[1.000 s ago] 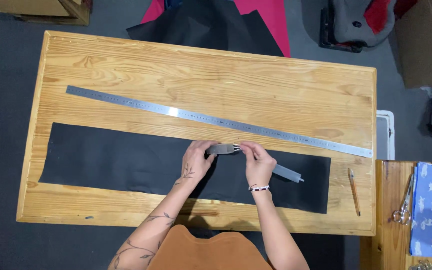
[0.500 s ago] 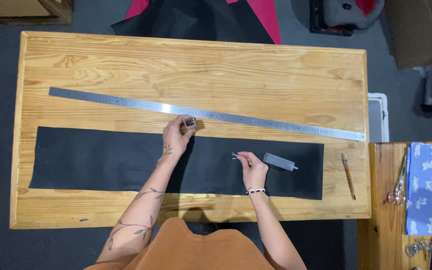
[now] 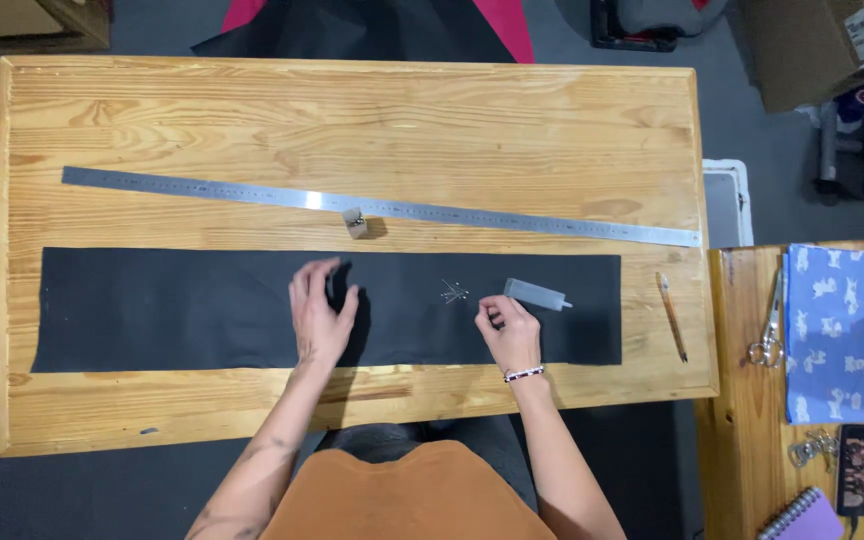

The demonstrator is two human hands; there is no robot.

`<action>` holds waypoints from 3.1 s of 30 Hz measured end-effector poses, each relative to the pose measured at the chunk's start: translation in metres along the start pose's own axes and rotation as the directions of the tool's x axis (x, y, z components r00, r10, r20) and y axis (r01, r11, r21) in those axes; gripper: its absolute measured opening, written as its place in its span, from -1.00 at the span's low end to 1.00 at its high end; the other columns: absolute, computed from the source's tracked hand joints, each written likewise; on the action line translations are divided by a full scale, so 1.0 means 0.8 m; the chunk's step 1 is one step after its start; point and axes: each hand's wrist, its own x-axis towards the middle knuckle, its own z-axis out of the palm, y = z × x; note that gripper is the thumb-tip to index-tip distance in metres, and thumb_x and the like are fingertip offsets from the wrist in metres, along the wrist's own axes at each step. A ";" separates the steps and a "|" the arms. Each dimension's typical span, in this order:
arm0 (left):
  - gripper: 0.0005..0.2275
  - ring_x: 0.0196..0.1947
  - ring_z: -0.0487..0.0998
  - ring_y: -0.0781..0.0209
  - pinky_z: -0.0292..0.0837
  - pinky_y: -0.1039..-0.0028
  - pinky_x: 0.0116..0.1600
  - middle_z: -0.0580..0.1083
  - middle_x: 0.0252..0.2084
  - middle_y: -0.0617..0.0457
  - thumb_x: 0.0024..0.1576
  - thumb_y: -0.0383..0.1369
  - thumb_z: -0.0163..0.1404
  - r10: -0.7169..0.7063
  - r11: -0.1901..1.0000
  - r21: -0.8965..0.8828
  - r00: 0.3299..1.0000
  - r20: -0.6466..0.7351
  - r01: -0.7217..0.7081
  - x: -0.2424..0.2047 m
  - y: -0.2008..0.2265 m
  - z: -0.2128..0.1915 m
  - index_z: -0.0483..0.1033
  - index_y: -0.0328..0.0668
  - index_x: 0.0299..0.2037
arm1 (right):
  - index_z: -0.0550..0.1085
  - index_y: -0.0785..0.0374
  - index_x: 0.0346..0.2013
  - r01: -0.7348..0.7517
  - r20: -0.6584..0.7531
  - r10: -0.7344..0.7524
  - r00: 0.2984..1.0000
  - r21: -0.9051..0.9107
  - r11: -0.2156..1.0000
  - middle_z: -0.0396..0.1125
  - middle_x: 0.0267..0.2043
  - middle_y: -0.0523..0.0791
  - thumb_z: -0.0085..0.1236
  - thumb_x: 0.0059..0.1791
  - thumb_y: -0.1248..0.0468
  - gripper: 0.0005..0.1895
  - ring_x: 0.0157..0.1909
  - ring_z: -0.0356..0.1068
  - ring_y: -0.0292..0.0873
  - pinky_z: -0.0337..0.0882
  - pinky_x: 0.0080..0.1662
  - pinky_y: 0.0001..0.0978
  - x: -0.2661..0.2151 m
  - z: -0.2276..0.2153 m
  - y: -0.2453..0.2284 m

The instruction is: The person measures and marks a piece of black fabric on a wooden table using a metal ruler and a pencil. They then secure the fabric with pins and cut it into a strip using scissors. Finally, they fold the cut fabric piece.

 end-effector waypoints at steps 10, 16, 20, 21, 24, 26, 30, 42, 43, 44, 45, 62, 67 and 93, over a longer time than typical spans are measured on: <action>-0.78 0.12 0.45 0.09 0.37 0.25 0.13 0.43 0.04 0.23 0.08 -0.28 0.16 -0.007 0.995 0.096 0.957 0.291 -0.022 -0.127 0.042 0.035 0.60 0.30 -0.07 | 0.54 -0.02 -0.36 0.060 0.064 -0.052 0.997 -0.120 0.991 0.42 -0.49 -0.25 0.23 -0.12 0.35 -0.85 -0.34 0.52 -0.22 0.55 -0.22 -0.39 -0.022 -0.035 0.066; -0.81 0.07 0.48 0.09 0.41 0.25 0.08 0.47 -0.05 0.23 0.06 -0.29 0.16 0.060 0.988 0.101 0.901 0.430 -0.114 -0.134 0.103 0.102 0.59 0.24 -0.12 | 0.63 -0.12 -0.14 0.151 0.130 -0.144 0.981 -0.048 0.987 0.48 -0.27 -0.23 0.09 0.05 0.30 -0.77 -0.07 0.47 -0.08 0.45 0.08 -0.24 -0.001 -0.084 0.098; -0.80 0.04 0.49 0.07 0.45 0.23 0.05 0.46 -0.07 0.21 0.06 -0.26 0.16 0.124 0.979 0.074 0.839 0.530 -0.191 -0.142 0.149 0.156 0.58 0.23 -0.11 | 0.65 -0.18 -0.25 -0.007 0.051 0.001 0.999 0.104 0.995 0.48 -0.33 -0.29 0.23 -0.04 0.32 -0.77 -0.05 0.44 -0.17 0.40 0.13 -0.29 0.002 -0.139 0.133; -0.79 0.03 0.49 0.06 0.46 0.23 0.05 0.46 -0.07 0.19 0.05 -0.25 0.17 0.147 0.973 0.071 0.822 0.551 -0.221 -0.144 0.164 0.166 0.57 0.21 -0.11 | 0.63 -0.15 -0.26 -0.094 0.039 0.089 0.995 0.175 0.980 0.49 -0.34 -0.27 0.26 -0.04 0.30 -0.82 -0.05 0.44 -0.17 0.39 0.11 -0.28 0.003 -0.156 0.139; -0.74 0.14 0.43 0.00 0.44 0.23 0.07 0.38 0.09 0.09 0.04 -0.27 0.20 0.157 0.963 0.098 0.821 0.550 -0.250 -0.156 0.209 0.181 0.54 0.11 -0.06 | 0.50 0.09 -0.17 -0.346 0.127 0.333 0.934 0.552 0.759 0.56 -0.25 -0.13 0.19 0.06 0.29 -0.94 -0.12 0.46 -0.29 0.43 0.06 -0.39 -0.001 -0.160 0.208; -0.71 0.16 0.42 -0.04 0.44 0.21 0.07 0.34 0.12 0.03 0.06 -0.25 0.19 0.175 0.952 0.120 0.826 0.536 -0.280 -0.165 0.222 0.196 0.52 0.04 -0.02 | 0.48 0.07 -0.17 -0.371 0.095 0.394 0.914 0.590 0.717 0.55 -0.21 -0.12 0.21 0.05 0.30 -0.91 -0.11 0.45 -0.30 0.46 0.04 -0.37 0.003 -0.150 0.275; -0.61 0.18 0.39 -0.10 0.43 0.15 0.12 0.31 0.14 -0.08 0.11 -0.16 0.18 0.248 0.917 0.143 0.815 0.523 -0.371 -0.179 0.237 0.233 0.45 -0.08 0.10 | 0.47 0.12 -0.29 -0.319 0.001 0.436 0.900 0.683 0.658 0.51 -0.20 -0.15 0.29 -0.03 0.40 -0.85 -0.16 0.46 -0.36 0.50 -0.06 -0.49 0.016 -0.176 0.263; -0.40 0.28 0.27 -0.13 0.19 0.08 0.26 0.29 0.22 -0.19 0.12 0.10 0.05 0.346 0.827 0.189 0.744 0.572 -0.530 -0.201 0.283 0.300 0.38 -0.11 0.25 | 0.57 0.11 -0.23 -0.298 0.327 0.167 0.930 0.405 0.865 0.57 -0.25 -0.10 0.31 -0.01 0.29 -0.91 -0.25 0.56 -0.29 0.56 -0.15 -0.51 0.025 -0.160 0.236; -0.40 0.28 0.27 -0.13 0.19 0.08 0.26 0.29 0.22 -0.19 0.12 0.10 0.05 0.341 0.829 0.191 0.745 0.573 -0.526 -0.200 0.285 0.296 0.38 -0.11 0.25 | 0.57 0.11 -0.23 -0.301 0.333 0.168 0.928 0.404 0.864 0.57 -0.25 -0.10 0.31 -0.01 0.29 -0.91 -0.25 0.56 -0.29 0.56 -0.15 -0.51 0.026 -0.168 0.231; -0.42 0.28 0.27 -0.13 0.20 0.09 0.25 0.28 0.22 -0.18 0.10 0.07 0.08 0.334 0.834 0.186 0.743 0.580 -0.520 -0.199 0.287 0.293 0.40 -0.10 0.23 | 0.58 0.12 -0.23 -0.272 0.329 0.149 0.933 0.370 0.888 0.56 -0.26 -0.09 0.31 -0.01 0.29 -0.91 -0.25 0.57 -0.26 0.56 -0.17 -0.49 0.027 -0.177 0.226; -0.45 0.28 0.28 -0.13 0.21 0.09 0.25 0.28 0.23 -0.18 0.09 0.03 0.12 0.329 0.839 0.179 0.741 0.585 -0.515 -0.197 0.291 0.292 0.42 -0.10 0.21 | 0.59 0.13 -0.22 -0.240 0.323 0.128 0.938 0.334 0.912 0.54 -0.27 -0.08 0.31 -0.01 0.29 -0.92 -0.26 0.58 -0.23 0.57 -0.19 -0.47 0.031 -0.187 0.223; -0.37 0.27 0.26 -0.03 0.19 0.17 0.24 0.28 0.27 -0.16 0.10 -0.06 0.08 0.303 0.863 0.202 0.793 0.528 -0.464 -0.202 0.280 0.304 0.32 -0.31 0.30 | 0.59 0.02 -0.30 0.115 0.481 -0.095 0.871 -0.012 0.993 0.43 -0.36 -0.13 0.31 -0.09 0.27 -0.90 -0.22 0.54 -0.13 0.57 -0.14 -0.32 0.055 -0.156 0.294; -0.38 0.29 0.27 -0.03 0.18 0.15 0.29 0.32 0.24 -0.14 0.09 -0.09 0.07 0.290 0.875 0.194 0.801 0.523 -0.443 -0.200 0.284 0.300 0.34 -0.34 0.30 | 0.59 -0.14 -0.23 0.179 0.628 -0.049 0.776 -0.145 0.973 0.47 -0.32 -0.18 0.23 -0.02 0.16 -0.91 -0.14 0.54 -0.13 0.53 -0.05 -0.25 0.074 -0.170 0.274; -0.62 0.36 0.29 -0.17 0.18 0.01 0.41 0.41 0.24 -0.21 -0.23 -0.22 0.03 0.384 0.873 0.109 0.807 0.449 -0.476 -0.216 0.268 0.286 0.49 -0.31 -0.25 | 0.21 -0.05 -0.34 -0.207 0.574 0.192 0.796 -0.040 0.978 0.57 -0.39 -0.38 0.51 -0.20 0.08 -0.47 -0.19 0.55 -0.29 0.35 -0.11 -0.48 0.067 -0.150 0.214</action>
